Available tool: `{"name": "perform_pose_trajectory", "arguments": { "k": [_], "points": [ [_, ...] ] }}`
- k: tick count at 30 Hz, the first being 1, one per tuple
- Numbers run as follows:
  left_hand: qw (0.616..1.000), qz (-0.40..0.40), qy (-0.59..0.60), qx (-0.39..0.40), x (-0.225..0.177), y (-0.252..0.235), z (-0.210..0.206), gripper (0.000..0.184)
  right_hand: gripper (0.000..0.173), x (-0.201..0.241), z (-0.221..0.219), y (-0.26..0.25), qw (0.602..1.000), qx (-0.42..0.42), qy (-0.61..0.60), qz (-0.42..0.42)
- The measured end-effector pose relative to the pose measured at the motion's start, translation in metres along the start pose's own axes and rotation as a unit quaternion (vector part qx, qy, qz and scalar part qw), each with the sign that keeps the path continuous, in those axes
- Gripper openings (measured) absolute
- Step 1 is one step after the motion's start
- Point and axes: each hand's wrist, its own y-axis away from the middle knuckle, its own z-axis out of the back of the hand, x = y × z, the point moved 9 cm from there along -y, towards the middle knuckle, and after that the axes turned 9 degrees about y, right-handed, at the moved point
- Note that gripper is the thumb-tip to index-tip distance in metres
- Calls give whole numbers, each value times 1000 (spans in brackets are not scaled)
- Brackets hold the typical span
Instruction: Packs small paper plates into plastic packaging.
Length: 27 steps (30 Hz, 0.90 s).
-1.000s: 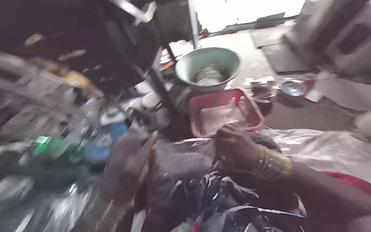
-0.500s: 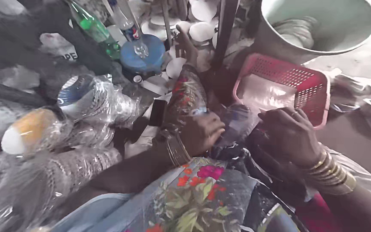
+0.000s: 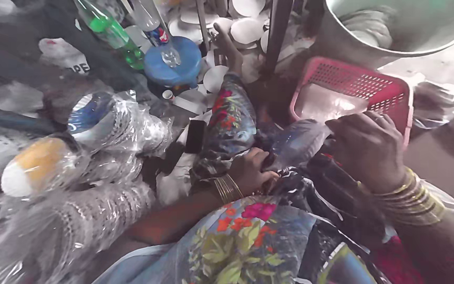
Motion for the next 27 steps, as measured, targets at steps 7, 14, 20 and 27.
{"name": "perform_pose_trajectory", "arguments": {
  "k": [7, 14, 20, 27],
  "points": [
    [968, -138, 122, -170, 14, -12, 21, 19, 23, -21, -1, 8, 999, -4, 8, -43],
    [934, -188, 212, -216, 12, -31, 78, 15, 26, -47, -13, 20, 996, 7, -49, -78],
    [929, -227, 233, -174, -7, -41, 98, 20, 22, -64, -33, 31, 977, 51, -166, -122],
    [907, -182, 359, -123, -31, -40, 120, 31, 15, -69, -48, 35, 880, 133, -425, -165]
  ]
}}
